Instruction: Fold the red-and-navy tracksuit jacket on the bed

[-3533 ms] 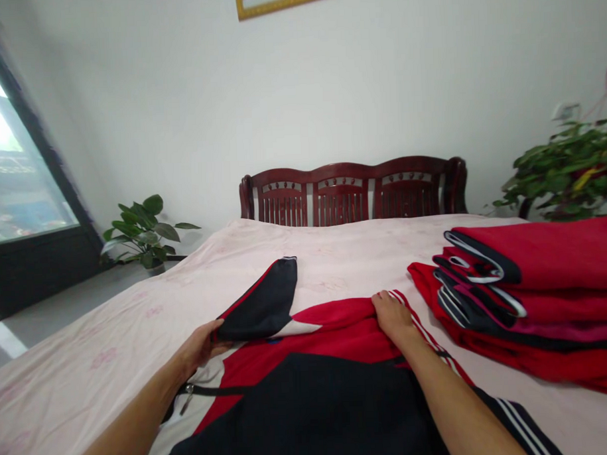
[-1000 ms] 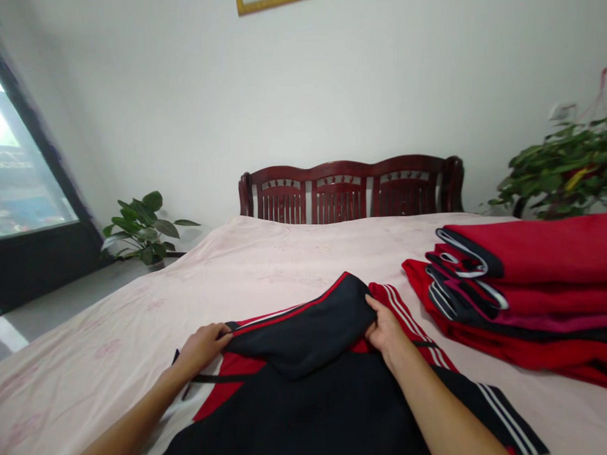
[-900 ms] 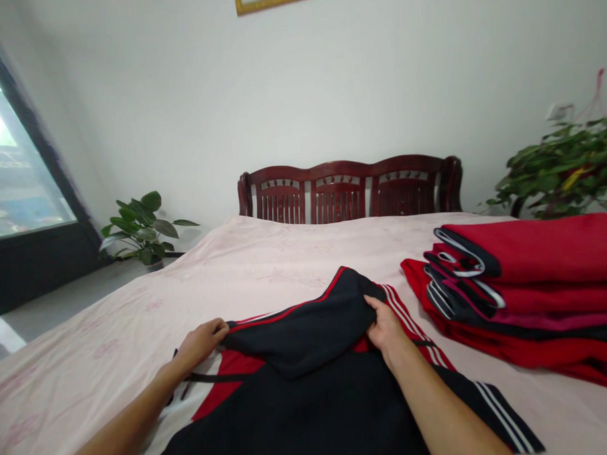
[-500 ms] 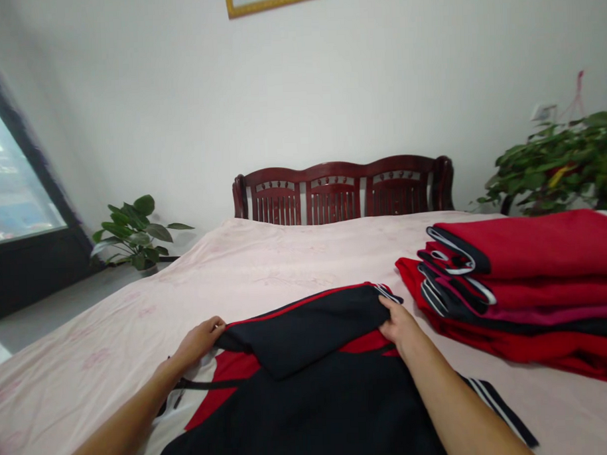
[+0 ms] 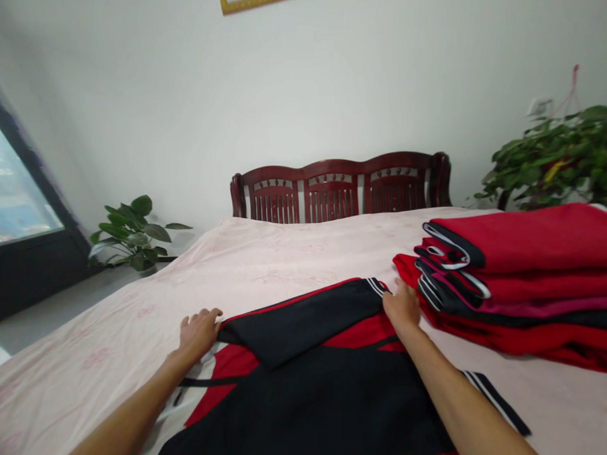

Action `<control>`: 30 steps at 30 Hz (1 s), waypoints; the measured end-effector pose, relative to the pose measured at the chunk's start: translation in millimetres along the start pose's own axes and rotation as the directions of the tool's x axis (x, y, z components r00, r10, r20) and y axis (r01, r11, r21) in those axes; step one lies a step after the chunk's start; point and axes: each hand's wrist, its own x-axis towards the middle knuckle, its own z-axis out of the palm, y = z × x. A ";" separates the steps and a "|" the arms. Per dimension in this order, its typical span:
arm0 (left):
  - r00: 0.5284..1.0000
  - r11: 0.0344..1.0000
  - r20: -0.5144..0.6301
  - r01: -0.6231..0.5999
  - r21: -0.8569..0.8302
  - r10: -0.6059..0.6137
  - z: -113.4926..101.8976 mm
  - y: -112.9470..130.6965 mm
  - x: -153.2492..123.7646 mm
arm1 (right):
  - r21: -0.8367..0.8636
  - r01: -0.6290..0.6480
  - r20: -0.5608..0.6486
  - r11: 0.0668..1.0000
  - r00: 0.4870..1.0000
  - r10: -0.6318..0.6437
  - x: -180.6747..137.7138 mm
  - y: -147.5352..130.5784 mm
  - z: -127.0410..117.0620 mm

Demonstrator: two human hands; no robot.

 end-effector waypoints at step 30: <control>0.999 0.965 0.050 -0.002 -0.262 0.016 -14.2 99.3 -114.2 | -0.451 0.576 0.312 0.681 0.817 -0.484 -148.2 35.9 -72.4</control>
